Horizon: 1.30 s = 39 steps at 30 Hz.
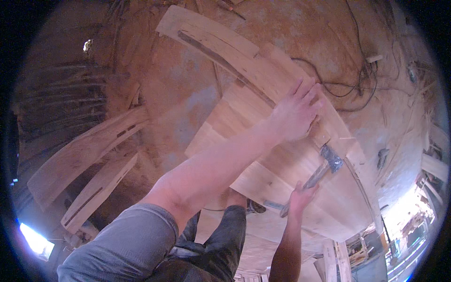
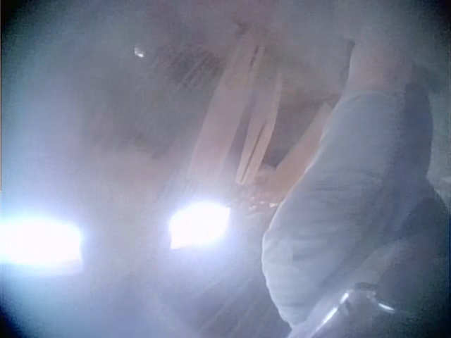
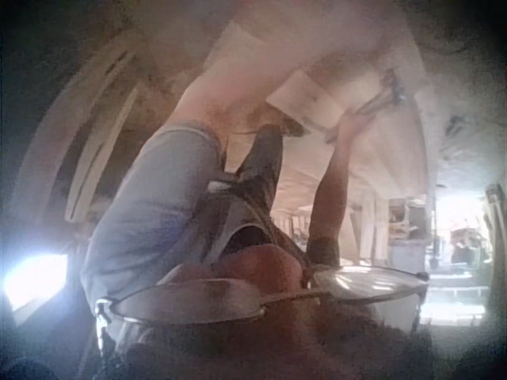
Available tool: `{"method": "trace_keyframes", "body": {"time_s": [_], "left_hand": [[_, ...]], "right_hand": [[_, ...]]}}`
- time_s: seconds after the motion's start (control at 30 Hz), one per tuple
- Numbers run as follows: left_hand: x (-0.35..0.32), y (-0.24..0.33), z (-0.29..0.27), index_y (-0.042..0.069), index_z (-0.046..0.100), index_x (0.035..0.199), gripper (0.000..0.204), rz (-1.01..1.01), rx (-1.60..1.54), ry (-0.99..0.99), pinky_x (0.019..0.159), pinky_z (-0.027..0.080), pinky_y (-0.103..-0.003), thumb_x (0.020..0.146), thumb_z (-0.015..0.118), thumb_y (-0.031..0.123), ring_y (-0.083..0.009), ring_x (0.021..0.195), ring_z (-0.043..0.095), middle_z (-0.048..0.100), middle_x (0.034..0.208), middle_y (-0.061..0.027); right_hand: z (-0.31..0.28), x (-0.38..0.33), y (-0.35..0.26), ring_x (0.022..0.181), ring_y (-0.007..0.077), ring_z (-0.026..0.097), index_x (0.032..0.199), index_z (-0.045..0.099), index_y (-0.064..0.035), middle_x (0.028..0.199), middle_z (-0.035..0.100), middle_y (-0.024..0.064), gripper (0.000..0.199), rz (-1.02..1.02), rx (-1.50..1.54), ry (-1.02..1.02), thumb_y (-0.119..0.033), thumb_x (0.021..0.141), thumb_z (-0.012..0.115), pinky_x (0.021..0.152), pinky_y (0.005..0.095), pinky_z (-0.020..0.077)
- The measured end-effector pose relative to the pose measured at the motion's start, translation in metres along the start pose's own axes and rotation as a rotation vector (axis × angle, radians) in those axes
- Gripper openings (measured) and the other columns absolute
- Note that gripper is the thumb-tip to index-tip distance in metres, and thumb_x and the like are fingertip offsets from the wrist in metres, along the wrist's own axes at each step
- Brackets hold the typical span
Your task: The person uses a square to mark lines on wooden boards, taps the boards into position with a hammer, and uses a tape measure to check dimensions.
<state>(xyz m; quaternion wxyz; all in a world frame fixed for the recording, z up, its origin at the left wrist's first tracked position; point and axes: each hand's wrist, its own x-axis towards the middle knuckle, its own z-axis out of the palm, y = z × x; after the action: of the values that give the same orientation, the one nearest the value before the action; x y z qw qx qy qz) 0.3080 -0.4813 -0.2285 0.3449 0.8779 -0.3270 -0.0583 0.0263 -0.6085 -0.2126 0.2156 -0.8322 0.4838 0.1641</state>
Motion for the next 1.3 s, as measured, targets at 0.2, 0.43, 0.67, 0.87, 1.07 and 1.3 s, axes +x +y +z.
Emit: {"method": "trace_keyframes", "body": {"time_s": [0.2,0.43,0.67,0.87,1.07,1.3], "left_hand": [[0.025,-0.026,-0.006,0.002,0.061,0.120,0.040,0.019,0.070,-0.025,0.116,0.026,-0.053,0.089,0.055,0.026,-0.0432,0.136,0.038,0.052,0.135,-0.0234],[0.040,-0.050,-0.004,0.002,0.063,0.113,0.034,0.050,0.018,-0.244,0.105,0.041,-0.045,0.089,0.055,0.024,-0.0349,0.119,0.054,0.062,0.120,-0.0208],[0.040,-0.059,-0.006,0.005,0.060,0.115,0.028,-0.001,0.066,0.043,0.099,0.044,-0.047,0.096,0.050,0.022,-0.0373,0.113,0.055,0.065,0.115,-0.0163],[0.039,-0.058,0.002,0.004,0.058,0.121,0.031,-0.080,-0.026,0.136,0.097,0.044,-0.046,0.097,0.050,0.021,-0.0375,0.110,0.056,0.066,0.112,-0.0153],[0.042,-0.067,0.002,0.001,0.056,0.125,0.035,-0.065,-0.118,0.250,0.097,0.044,-0.045,0.098,0.048,0.022,-0.0371,0.110,0.056,0.066,0.114,-0.0154],[0.041,-0.064,0.004,-0.002,0.053,0.128,0.039,-0.087,-0.210,0.310,0.099,0.043,-0.046,0.098,0.045,0.020,-0.0393,0.112,0.055,0.065,0.117,-0.0180]], "right_hand": [[0.005,-0.008,-0.005,0.116,0.0466,0.052,0.137,0.032,0.0120,0.125,0.050,0.0343,0.067,-0.022,0.022,0.050,-0.011,0.085,0.068,0.100,0.0481,0.0397],[0.016,-0.008,0.007,0.129,0.0453,0.043,0.142,0.027,0.0124,0.136,0.042,0.0373,0.075,0.016,-0.021,0.024,-0.018,0.086,0.067,0.109,0.0467,0.0323],[0.010,-0.015,-0.030,0.107,0.0498,0.057,0.133,0.036,0.0089,0.111,0.059,0.0352,0.058,0.131,-0.037,0.020,-0.015,0.088,0.063,0.093,0.0507,0.0439],[0.002,-0.025,-0.052,0.102,0.0498,0.059,0.128,0.042,0.0047,0.104,0.062,0.0327,0.052,0.142,0.178,0.086,-0.015,0.086,0.066,0.087,0.0516,0.0440],[0.020,-0.042,-0.063,0.099,0.0468,0.061,0.128,0.045,0.0025,0.103,0.064,0.0282,0.053,-0.023,0.193,0.215,-0.017,0.086,0.069,0.085,0.0495,0.0467],[-0.004,-0.039,-0.135,0.095,0.0445,0.063,0.122,0.048,0.0031,0.099,0.064,0.0265,0.047,-0.029,0.362,-0.021,-0.019,0.087,0.069,0.082,0.0496,0.0484]]}}
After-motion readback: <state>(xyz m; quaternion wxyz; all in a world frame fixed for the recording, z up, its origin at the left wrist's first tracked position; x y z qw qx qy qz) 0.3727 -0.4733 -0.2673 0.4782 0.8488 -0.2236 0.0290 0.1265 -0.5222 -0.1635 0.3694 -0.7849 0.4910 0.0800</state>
